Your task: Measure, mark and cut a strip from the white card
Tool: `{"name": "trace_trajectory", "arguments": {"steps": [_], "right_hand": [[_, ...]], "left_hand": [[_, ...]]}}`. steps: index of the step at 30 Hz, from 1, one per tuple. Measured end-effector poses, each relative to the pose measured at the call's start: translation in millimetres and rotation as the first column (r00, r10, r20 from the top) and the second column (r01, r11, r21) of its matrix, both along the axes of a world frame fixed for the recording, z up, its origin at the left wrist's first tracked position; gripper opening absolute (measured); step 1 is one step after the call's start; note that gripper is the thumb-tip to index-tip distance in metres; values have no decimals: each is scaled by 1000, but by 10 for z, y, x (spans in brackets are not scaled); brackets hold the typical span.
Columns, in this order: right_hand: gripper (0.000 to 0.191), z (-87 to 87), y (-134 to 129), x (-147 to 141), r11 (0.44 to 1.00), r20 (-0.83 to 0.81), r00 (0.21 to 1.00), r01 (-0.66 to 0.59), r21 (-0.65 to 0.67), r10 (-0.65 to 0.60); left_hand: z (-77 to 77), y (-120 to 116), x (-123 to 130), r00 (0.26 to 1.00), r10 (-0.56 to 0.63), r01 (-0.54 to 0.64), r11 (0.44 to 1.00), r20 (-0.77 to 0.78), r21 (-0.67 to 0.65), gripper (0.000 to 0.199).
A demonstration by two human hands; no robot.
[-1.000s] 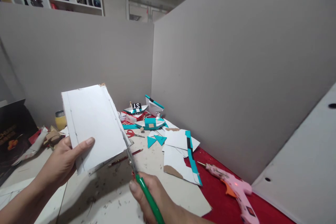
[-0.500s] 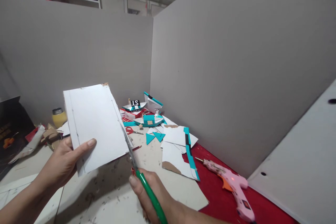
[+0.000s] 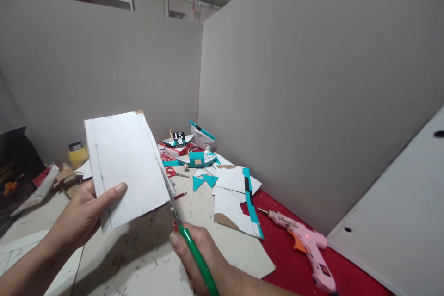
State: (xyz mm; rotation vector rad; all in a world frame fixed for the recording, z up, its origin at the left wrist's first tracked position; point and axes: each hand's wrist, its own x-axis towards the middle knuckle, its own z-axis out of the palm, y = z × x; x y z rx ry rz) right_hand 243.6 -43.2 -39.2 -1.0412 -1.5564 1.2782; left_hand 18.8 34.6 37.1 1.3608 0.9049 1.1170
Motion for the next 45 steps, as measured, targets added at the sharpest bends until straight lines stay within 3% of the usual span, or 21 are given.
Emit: {"name": "trace_trajectory", "arguments": {"steps": [5, 18, 28, 37, 45], "right_hand": [[55, -122, 65, 17, 998, -13, 999, 35, 46, -35], [67, -30, -34, 17, 994, 105, 992, 82, -69, -75], [66, 44, -24, -30, 999, -15, 1000, -5, -36, 5], [58, -83, 67, 37, 998, 34, 998, 54, 27, -55], [60, -94, 8, -24, 989, 5, 992, 130, -70, -129]], "left_hand": [[-6, -24, -12, 999, -31, 31, 999, -30, -9, 44], [-10, -36, 9, 998, -49, 48, 999, -38, -12, 43], [-13, -43, 20, 998, -52, 51, 999, -33, -10, 42], [48, -89, 36, 996, -64, 63, 998, -66, -16, 43], [68, -121, 61, 994, -86, 84, 996, -65, -36, 43]]}}
